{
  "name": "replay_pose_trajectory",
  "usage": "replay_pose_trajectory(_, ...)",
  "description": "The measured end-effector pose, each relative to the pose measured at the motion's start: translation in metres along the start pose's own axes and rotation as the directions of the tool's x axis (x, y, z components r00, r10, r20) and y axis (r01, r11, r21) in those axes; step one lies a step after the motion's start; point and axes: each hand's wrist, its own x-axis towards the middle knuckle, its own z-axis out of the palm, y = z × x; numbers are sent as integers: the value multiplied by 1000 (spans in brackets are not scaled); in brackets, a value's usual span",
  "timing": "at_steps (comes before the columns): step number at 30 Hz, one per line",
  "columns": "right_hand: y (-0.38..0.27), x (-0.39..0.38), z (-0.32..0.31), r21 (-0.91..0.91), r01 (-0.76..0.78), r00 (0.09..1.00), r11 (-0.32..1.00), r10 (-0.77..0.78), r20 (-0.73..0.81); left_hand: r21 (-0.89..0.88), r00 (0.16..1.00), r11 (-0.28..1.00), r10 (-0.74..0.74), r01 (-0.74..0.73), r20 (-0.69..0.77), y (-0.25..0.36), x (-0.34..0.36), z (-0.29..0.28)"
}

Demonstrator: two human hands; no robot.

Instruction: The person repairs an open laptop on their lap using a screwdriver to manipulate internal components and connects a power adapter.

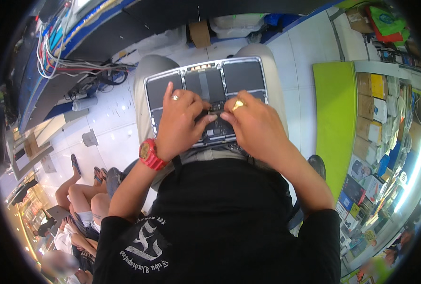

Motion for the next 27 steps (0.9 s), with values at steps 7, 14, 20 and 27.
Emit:
replay_pose_trajectory(7, -1, -9, -4, 82, -34, 998, 996, 38, -52, 42, 999, 998, 49, -50, 12, -1, -3, -6)
replay_pose_trajectory(14, 9, -27, -25, 141, -97, 979, 985, 120, -164, 392, 921, 915, 228, -92, -316, -30, 63, -103)
replay_pose_trajectory(20, 10, -32, -33, 137, -111, 962, 984, 141, -236, 595, 785, 770, 510, -232, -353, -14, 229, -175)
replay_pose_trajectory(27, 22, -45, -25, 156, -148, 958, 977, 181, -224, 429, 951, 900, 193, -75, -239, -13, 274, -167)
